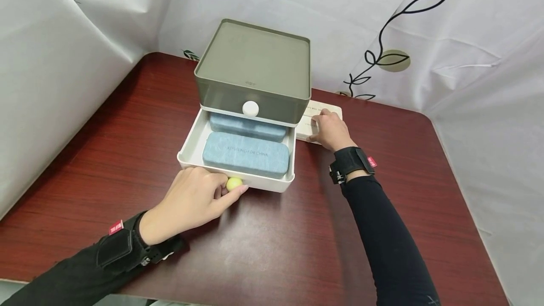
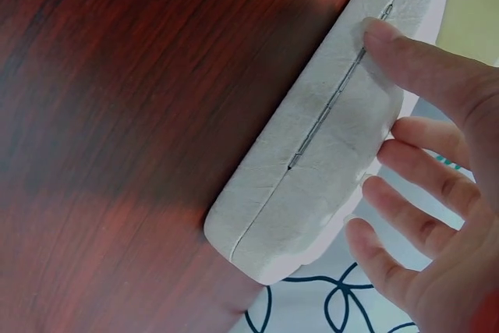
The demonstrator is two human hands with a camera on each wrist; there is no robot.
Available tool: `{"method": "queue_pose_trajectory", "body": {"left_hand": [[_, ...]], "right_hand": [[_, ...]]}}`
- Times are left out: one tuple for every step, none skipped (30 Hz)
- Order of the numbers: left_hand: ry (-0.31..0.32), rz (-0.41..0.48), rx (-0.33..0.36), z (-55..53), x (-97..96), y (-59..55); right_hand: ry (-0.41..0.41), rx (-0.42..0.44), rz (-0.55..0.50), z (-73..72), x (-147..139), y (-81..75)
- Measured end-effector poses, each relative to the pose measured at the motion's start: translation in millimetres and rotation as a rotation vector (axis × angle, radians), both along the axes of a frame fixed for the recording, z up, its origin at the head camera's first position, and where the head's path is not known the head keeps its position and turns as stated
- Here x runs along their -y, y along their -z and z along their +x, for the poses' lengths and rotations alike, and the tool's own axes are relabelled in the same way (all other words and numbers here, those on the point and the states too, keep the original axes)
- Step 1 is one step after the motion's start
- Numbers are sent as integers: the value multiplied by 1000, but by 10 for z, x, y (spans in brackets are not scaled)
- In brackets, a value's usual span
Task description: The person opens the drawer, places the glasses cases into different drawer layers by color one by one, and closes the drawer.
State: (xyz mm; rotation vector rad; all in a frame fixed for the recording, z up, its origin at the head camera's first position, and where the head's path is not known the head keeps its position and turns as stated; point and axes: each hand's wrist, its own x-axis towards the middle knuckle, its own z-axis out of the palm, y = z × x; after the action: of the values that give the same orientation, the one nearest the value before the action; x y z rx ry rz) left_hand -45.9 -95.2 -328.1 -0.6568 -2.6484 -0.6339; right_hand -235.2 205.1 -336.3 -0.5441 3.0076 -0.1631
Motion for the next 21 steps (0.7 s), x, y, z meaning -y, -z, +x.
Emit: {"method": "queue_pose_trajectory", "body": {"left_hand": [[-2, -1, 1, -10, -2, 1], [-3, 1, 2, -20, -4, 0], [-5, 1, 3, -30, -6, 0], [-6, 3, 5, -39, -8, -1], [-6, 4, 7, -48, -10, -2], [-7, 6, 9, -57, -11, -5], [-6, 8, 12, -67, -14, -6], [-6, 11, 15, -76, -15, -6], [-5, 11, 18, -85, -17, -8], [-5, 14, 20, -93, -17, -11], [-4, 15, 21, -103, -18, -12], [-3, 16, 23, -112, -19, -13], [-2, 16, 24, -121, -20, -13], [-2, 15, 25, -130, -20, -13], [-1, 14, 26, -138, -21, -14], [-2, 15, 27, -148, -22, -13], [-2, 14, 28, -158, -24, -12], [-3, 14, 28, -168, -25, -9], [-3, 15, 27, -179, -27, -7], [-4, 18, 27, -190, -29, -3], [-6, 23, 27, -201, -31, 0]], "right_hand": [[-1, 0, -2, 2, -3, 3], [-2, -1, -3, 3, -4, 5], [-4, -1, -2, 3, -6, 7], [-5, 0, 0, 3, -6, 9], [-6, -1, 1, 3, -7, 10], [-6, -3, 1, 3, -7, 12], [-7, -3, 2, 3, -6, 13], [-7, -5, 4, 3, -5, 15], [-6, -8, 6, 2, -5, 16], [-6, -10, 6, 3, -4, 15], [-5, -11, 5, 3, -4, 15], [-5, -12, 4, 3, -2, 15], [-5, -11, 4, 5, 0, 12], [-4, -12, 3, 4, 1, 9], [-6, -12, 3, 2, 1, 9], [-7, -10, 4, 1, 2, 10], [-6, -7, 3, 0, 1, 10], [-7, -6, 4, -2, 1, 11], [-7, -4, 6, -4, 0, 11], [-6, -3, 7, -5, -1, 12], [-6, -1, 9, -6, -2, 14]]}}
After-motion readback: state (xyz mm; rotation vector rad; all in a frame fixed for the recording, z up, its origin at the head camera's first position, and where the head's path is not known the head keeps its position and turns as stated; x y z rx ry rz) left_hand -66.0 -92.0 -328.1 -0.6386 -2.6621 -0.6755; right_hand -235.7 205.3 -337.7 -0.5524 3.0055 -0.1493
